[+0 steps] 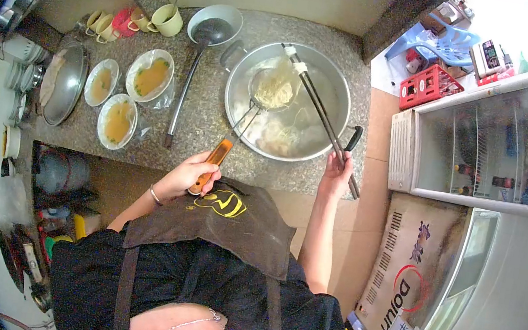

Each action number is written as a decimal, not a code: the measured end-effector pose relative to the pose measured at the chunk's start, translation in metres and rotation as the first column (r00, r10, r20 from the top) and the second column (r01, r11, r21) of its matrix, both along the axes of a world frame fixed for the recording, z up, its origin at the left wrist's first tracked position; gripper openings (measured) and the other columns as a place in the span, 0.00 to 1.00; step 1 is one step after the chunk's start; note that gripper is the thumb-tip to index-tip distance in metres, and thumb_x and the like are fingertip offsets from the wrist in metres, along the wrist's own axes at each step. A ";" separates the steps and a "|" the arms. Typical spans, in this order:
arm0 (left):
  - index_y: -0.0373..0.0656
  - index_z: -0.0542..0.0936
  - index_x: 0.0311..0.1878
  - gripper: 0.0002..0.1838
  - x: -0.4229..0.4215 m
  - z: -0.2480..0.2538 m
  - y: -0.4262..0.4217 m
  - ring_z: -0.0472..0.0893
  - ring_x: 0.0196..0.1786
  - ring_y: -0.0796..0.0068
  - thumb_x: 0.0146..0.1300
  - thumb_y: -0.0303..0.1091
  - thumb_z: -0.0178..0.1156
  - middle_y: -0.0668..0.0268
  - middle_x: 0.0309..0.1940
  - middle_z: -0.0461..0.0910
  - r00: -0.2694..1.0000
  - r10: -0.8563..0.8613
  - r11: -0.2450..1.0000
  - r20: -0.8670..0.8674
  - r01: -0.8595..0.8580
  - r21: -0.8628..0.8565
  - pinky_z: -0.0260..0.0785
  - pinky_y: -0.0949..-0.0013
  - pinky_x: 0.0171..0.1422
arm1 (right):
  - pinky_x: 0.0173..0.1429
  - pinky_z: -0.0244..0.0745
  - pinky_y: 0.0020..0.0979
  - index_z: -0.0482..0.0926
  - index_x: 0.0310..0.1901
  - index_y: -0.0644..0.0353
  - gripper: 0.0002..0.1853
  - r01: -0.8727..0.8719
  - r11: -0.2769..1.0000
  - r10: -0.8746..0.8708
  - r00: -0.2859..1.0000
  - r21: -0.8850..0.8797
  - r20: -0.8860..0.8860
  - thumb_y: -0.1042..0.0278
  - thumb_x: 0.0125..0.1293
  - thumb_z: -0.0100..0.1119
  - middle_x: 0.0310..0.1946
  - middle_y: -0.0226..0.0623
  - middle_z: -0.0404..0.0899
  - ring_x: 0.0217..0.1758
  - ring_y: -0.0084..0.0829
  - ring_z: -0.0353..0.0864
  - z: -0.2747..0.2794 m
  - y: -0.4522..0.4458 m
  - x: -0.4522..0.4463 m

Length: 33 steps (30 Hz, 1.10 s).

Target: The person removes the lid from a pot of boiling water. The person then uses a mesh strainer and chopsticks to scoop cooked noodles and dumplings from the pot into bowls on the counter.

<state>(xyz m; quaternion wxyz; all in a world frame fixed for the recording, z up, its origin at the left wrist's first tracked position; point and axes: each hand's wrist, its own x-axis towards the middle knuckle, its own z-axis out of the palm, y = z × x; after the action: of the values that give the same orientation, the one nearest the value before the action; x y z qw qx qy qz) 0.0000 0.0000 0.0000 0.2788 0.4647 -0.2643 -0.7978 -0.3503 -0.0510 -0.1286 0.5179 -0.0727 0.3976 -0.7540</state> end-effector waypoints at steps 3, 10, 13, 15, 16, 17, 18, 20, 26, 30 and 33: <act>0.41 0.65 0.40 0.05 0.005 -0.001 -0.002 0.73 0.19 0.77 0.65 0.30 0.47 0.66 0.27 0.71 0.999 0.001 1.000 -0.040 0.000 0.011 0.66 0.74 0.22 | 0.53 0.75 0.32 0.74 0.48 0.62 0.15 -0.013 0.999 0.011 0.998 -0.039 -0.062 0.59 0.68 0.50 0.41 0.38 0.79 0.43 0.31 0.79 0.033 -0.007 0.009; 0.42 0.65 0.39 0.04 0.006 -0.004 -0.002 0.73 0.18 0.78 0.65 0.30 0.47 0.67 0.26 0.71 0.997 -0.006 1.000 -0.080 0.006 -0.003 0.65 0.75 0.20 | 0.52 0.75 0.31 0.72 0.49 0.64 0.16 0.002 0.995 -0.015 0.991 -0.099 -0.132 0.59 0.69 0.48 0.40 0.40 0.79 0.43 0.32 0.79 0.058 -0.007 -0.003; 0.42 0.65 0.40 0.04 0.008 -0.006 -0.004 0.73 0.18 0.79 0.64 0.30 0.48 0.67 0.26 0.71 0.996 0.002 1.000 -0.085 -0.001 0.019 0.65 0.75 0.20 | 0.51 0.76 0.30 0.72 0.48 0.65 0.16 -0.015 0.991 -0.008 0.984 -0.132 -0.178 0.60 0.69 0.48 0.40 0.40 0.79 0.42 0.32 0.80 0.073 -0.007 -0.001; 0.43 0.65 0.40 0.04 0.010 -0.008 -0.005 0.73 0.18 0.79 0.64 0.30 0.48 0.67 0.26 0.71 0.992 0.016 0.999 -0.121 -0.012 0.030 0.64 0.76 0.19 | 0.50 0.77 0.30 0.72 0.48 0.66 0.16 -0.001 0.991 -0.020 0.988 -0.133 -0.154 0.60 0.69 0.48 0.40 0.41 0.79 0.41 0.33 0.80 0.075 -0.007 -0.004; 0.43 0.65 0.40 0.05 0.011 -0.009 -0.005 0.73 0.18 0.79 0.64 0.30 0.48 0.67 0.26 0.71 0.988 0.025 0.999 -0.155 -0.018 0.041 0.64 0.76 0.19 | 0.50 0.77 0.31 0.72 0.48 0.66 0.16 -0.009 0.987 -0.016 0.987 -0.159 -0.157 0.60 0.69 0.48 0.40 0.41 0.79 0.41 0.33 0.80 0.076 -0.007 -0.007; 0.43 0.65 0.40 0.05 0.012 -0.009 -0.004 0.73 0.18 0.79 0.64 0.30 0.48 0.67 0.26 0.71 0.987 0.030 0.999 -0.155 -0.024 0.043 0.64 0.76 0.19 | 0.51 0.77 0.31 0.72 0.47 0.66 0.16 -0.018 0.983 -0.012 0.987 -0.185 -0.158 0.60 0.69 0.49 0.40 0.42 0.79 0.41 0.33 0.79 0.078 -0.006 -0.007; 0.43 0.65 0.42 0.05 0.013 -0.009 -0.004 0.72 0.18 0.80 0.64 0.30 0.48 0.67 0.26 0.71 0.984 0.029 0.999 -0.174 -0.022 0.044 0.64 0.77 0.18 | 0.50 0.77 0.30 0.73 0.47 0.65 0.16 -0.002 0.987 -0.030 0.981 -0.161 -0.193 0.59 0.68 0.49 0.39 0.42 0.79 0.40 0.33 0.79 0.084 -0.006 -0.005; 0.42 0.65 0.43 0.06 0.016 -0.008 -0.003 0.72 0.18 0.80 0.64 0.29 0.48 0.67 0.26 0.71 0.980 0.030 0.999 -0.194 -0.022 0.045 0.63 0.77 0.18 | 0.50 0.76 0.30 0.73 0.47 0.65 0.16 -0.001 0.988 -0.030 0.979 -0.153 -0.199 0.59 0.68 0.49 0.40 0.42 0.78 0.40 0.33 0.79 0.084 -0.006 -0.007; 0.42 0.61 0.61 0.21 0.054 0.019 0.018 0.69 0.16 0.84 0.66 0.31 0.47 0.70 0.25 0.68 0.986 -0.058 0.998 -0.154 0.053 -0.035 0.62 0.79 0.17 | 0.52 0.75 0.30 0.74 0.47 0.64 0.16 0.050 0.990 -0.074 0.981 -0.133 -0.181 0.60 0.67 0.52 0.41 0.39 0.78 0.43 0.32 0.77 0.082 0.009 -0.027; 0.45 0.59 0.63 0.22 0.066 -0.004 0.033 0.66 0.15 0.86 0.66 0.33 0.48 0.72 0.25 0.67 0.995 -0.052 0.996 -0.090 0.059 0.072 0.61 0.78 0.16 | 0.51 0.75 0.29 0.74 0.47 0.63 0.16 0.021 0.992 -0.036 0.992 -0.127 -0.124 0.60 0.66 0.54 0.41 0.38 0.78 0.43 0.30 0.77 0.063 0.014 -0.040; 0.45 0.60 0.63 0.22 0.049 -0.005 0.021 0.64 0.15 0.87 0.66 0.33 0.48 0.73 0.25 0.67 0.996 -0.004 0.999 -0.089 0.009 0.054 0.62 0.78 0.16 | 0.50 0.75 0.28 0.74 0.48 0.62 0.15 0.005 0.995 -0.021 0.988 -0.101 -0.156 0.60 0.66 0.53 0.40 0.37 0.78 0.43 0.29 0.77 0.064 0.000 -0.025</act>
<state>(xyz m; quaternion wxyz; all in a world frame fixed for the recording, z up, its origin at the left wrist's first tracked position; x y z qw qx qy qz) 0.0488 0.0214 -0.0053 0.2752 0.4352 -0.2313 -0.8254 -0.3756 -0.0513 -0.0641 0.4756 -0.1550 0.3992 -0.7684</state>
